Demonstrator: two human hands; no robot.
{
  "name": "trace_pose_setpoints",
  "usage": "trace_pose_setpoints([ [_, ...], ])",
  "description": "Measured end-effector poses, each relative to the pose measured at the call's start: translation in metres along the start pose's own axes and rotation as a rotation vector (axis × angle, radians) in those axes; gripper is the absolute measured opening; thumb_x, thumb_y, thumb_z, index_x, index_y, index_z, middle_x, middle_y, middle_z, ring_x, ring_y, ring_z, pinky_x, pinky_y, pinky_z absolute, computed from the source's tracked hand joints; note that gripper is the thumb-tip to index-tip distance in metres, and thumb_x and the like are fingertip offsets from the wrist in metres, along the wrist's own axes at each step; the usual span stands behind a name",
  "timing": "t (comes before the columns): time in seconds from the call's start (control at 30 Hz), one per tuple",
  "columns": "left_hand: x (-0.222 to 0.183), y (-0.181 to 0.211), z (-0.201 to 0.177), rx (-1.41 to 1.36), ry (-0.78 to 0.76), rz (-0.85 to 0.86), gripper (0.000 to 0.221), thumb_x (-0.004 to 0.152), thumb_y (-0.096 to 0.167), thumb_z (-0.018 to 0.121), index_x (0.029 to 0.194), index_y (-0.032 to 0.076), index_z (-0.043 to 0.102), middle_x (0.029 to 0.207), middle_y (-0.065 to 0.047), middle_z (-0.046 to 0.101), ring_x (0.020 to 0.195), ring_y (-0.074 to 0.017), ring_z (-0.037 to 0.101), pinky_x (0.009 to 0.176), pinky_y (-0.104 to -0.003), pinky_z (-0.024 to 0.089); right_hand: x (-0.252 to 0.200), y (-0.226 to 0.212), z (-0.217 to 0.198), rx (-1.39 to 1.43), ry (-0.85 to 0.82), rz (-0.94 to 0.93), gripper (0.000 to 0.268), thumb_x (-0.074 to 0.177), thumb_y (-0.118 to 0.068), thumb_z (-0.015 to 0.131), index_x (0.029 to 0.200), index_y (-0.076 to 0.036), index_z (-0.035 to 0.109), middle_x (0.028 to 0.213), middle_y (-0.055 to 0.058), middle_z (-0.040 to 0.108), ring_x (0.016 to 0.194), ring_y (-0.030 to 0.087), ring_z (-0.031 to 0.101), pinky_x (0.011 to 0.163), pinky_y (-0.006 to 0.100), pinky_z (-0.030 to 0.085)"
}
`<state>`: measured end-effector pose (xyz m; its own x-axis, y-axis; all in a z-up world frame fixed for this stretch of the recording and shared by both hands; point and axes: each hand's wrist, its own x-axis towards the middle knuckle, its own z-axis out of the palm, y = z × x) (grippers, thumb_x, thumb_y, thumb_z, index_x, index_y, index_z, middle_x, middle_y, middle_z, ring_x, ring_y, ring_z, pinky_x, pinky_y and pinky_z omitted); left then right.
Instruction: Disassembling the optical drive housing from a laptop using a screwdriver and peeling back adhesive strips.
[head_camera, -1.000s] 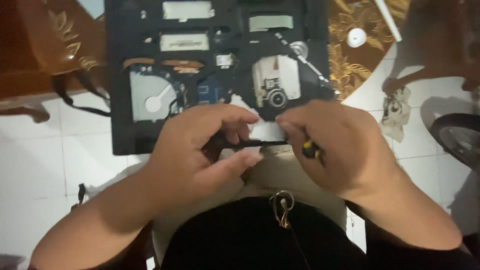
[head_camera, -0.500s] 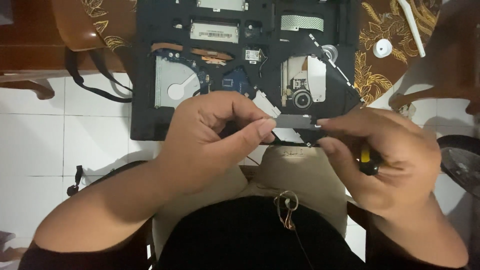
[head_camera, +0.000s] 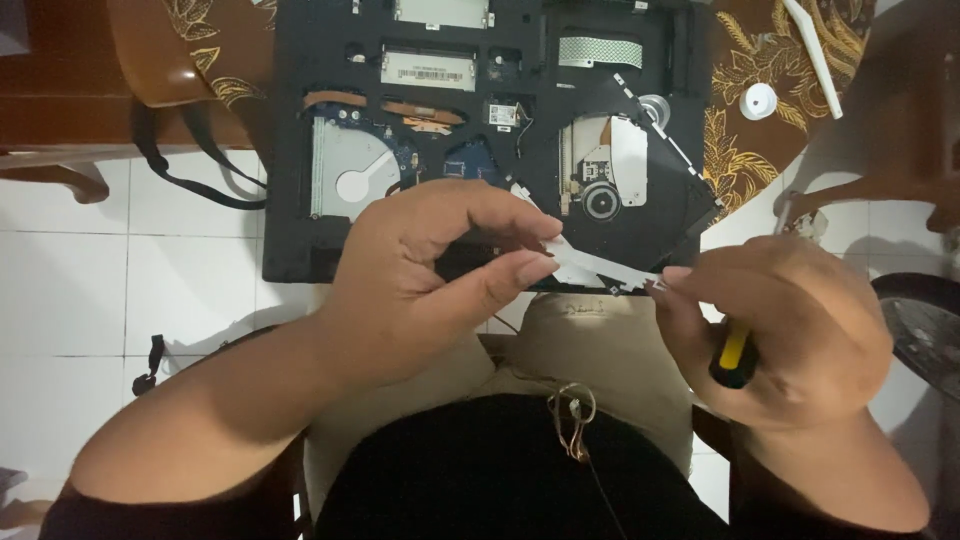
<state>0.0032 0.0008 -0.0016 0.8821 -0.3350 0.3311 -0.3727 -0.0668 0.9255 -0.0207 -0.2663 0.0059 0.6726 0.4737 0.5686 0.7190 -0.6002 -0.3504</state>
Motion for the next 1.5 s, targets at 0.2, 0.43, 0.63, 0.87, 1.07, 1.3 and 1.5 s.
trace_pose_setpoints([
  [0.2, 0.0, 0.0, -0.001, -0.053, -0.009, -0.037, 0.024, 0.098, 0.025, 0.063, 0.108, 0.005, 0.071, 0.102, -0.008, 0.076, 0.093, -0.0172, 0.074, 0.083, -0.028, 0.063, -0.004, 0.009, -0.002, -0.094, 0.003, -0.212, 0.008, 0.093, 0.008, 0.075, 0.094, 0.004, 0.067, 0.074, 0.015, 0.063, 0.06, 0.028, 0.057, 0.055, 0.041, 0.046],
  [0.43, -0.002, -0.002, -0.003, -0.243, -0.071, -0.078, 0.019, 0.1, 0.017, 0.063, 0.113, 0.004, 0.068, 0.103, -0.008, 0.074, 0.093, -0.0163, 0.07, 0.083, -0.028, 0.061, -0.012, 0.014, -0.006, -0.206, -0.086, -0.24, 0.008, 0.096, -0.008, 0.075, 0.102, -0.002, 0.074, 0.087, 0.013, 0.067, 0.059, 0.028, 0.056, 0.056, 0.041, 0.044],
  [0.63, -0.004, -0.003, -0.002, -0.312, -0.057, -0.107, 0.02, 0.1, 0.016, 0.064, 0.115, 0.003, 0.069, 0.105, -0.01, 0.074, 0.093, -0.0167, 0.07, 0.082, -0.027, 0.06, -0.011, 0.013, -0.006, -0.226, -0.094, -0.282, 0.008, 0.095, -0.009, 0.076, 0.097, -0.002, 0.075, 0.087, 0.014, 0.068, 0.055, 0.027, 0.054, 0.053, 0.039, 0.042],
  [0.87, -0.003, -0.004, -0.004, -0.177, -0.054, -0.033, 0.021, 0.098, 0.02, 0.066, 0.111, 0.004, 0.07, 0.1, -0.008, 0.076, 0.092, -0.0168, 0.074, 0.083, -0.027, 0.063, 0.002, 0.013, 0.001, -0.011, -0.146, -0.175, 0.038, 0.086, -0.003, 0.083, 0.114, 0.009, 0.061, 0.098, 0.027, 0.067, 0.066, 0.028, 0.063, 0.055, 0.033, 0.048],
  [1.07, -0.003, -0.003, -0.004, -0.094, -0.117, 0.022, 0.02, 0.099, 0.017, 0.065, 0.113, 0.005, 0.071, 0.1, -0.008, 0.078, 0.085, -0.014, 0.077, 0.076, -0.023, 0.064, 0.01, -0.01, 0.005, 0.091, -0.141, -0.014, 0.044, 0.084, -0.013, 0.087, 0.118, 0.007, 0.067, 0.11, 0.025, 0.071, 0.087, 0.027, 0.073, 0.074, 0.031, 0.061],
  [1.3, -0.005, -0.006, -0.002, -0.086, -0.115, 0.105, 0.019, 0.102, 0.021, 0.063, 0.115, 0.008, 0.07, 0.108, -0.004, 0.078, 0.096, -0.0158, 0.076, 0.087, -0.027, 0.063, 0.018, -0.028, 0.003, 0.179, -0.215, 0.326, 0.027, 0.083, -0.01, 0.082, 0.107, -0.003, 0.073, 0.1, 0.013, 0.076, 0.053, 0.014, 0.052, 0.051, 0.024, 0.045],
  [1.5, -0.008, 0.0, -0.005, -0.074, -0.131, 0.094, 0.027, 0.104, 0.026, 0.059, 0.124, 0.01, 0.068, 0.104, -0.003, 0.079, 0.094, -0.0165, 0.078, 0.087, -0.028, 0.061, 0.015, -0.03, 0.004, 0.153, -0.231, 0.364, 0.023, 0.09, -0.013, 0.07, 0.109, 0.0, 0.071, 0.104, 0.017, 0.075, 0.083, 0.026, 0.074, 0.07, 0.035, 0.058],
])
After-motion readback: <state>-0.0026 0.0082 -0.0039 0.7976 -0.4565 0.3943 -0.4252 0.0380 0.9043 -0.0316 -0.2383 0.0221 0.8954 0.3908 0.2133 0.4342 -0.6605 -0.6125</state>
